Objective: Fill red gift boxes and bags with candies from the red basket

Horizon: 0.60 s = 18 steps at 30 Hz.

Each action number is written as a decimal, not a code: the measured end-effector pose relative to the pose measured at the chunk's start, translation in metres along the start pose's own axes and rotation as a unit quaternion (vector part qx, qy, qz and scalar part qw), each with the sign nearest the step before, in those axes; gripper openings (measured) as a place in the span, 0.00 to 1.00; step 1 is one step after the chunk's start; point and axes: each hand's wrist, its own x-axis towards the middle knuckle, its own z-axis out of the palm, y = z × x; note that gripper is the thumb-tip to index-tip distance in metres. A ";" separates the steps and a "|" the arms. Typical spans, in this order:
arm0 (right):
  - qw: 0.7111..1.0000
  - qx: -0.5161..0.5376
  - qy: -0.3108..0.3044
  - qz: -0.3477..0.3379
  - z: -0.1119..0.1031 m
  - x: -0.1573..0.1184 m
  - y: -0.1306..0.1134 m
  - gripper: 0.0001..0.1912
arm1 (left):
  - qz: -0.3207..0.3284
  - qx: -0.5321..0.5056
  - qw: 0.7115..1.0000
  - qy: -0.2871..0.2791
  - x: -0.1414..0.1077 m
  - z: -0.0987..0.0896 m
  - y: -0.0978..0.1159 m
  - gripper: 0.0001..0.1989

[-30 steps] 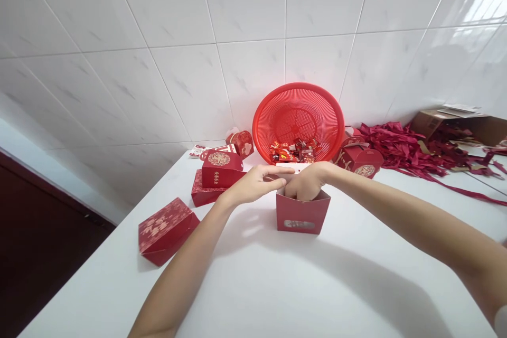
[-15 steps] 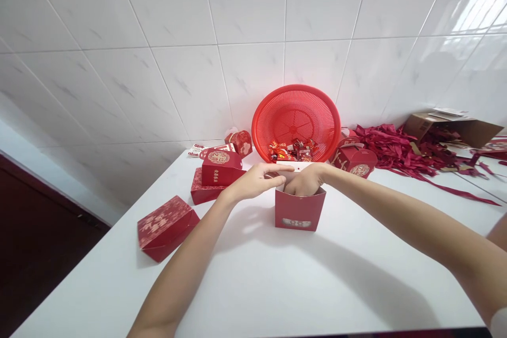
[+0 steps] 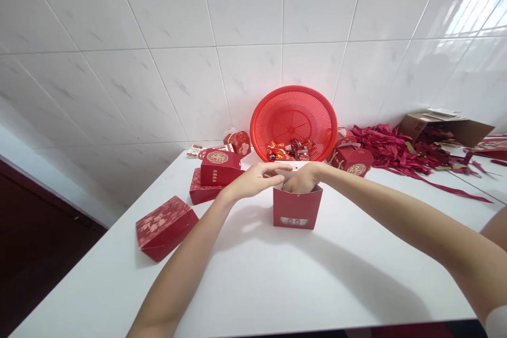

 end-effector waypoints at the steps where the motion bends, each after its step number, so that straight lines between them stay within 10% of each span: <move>1: 1.000 0.014 0.005 -0.003 0.000 0.000 0.000 0.11 | 0.001 -0.002 1.000 0.000 0.000 0.000 0.000 0.21; 9: 0.999 -0.030 0.012 -0.026 -0.006 -0.028 -0.013 0.07 | 0.016 -0.034 0.999 -0.014 0.000 0.001 -0.001 0.22; 18: 0.926 -0.002 0.351 -0.139 0.002 -0.105 -0.006 0.18 | 0.031 0.011 0.999 0.000 0.000 0.001 -0.003 0.18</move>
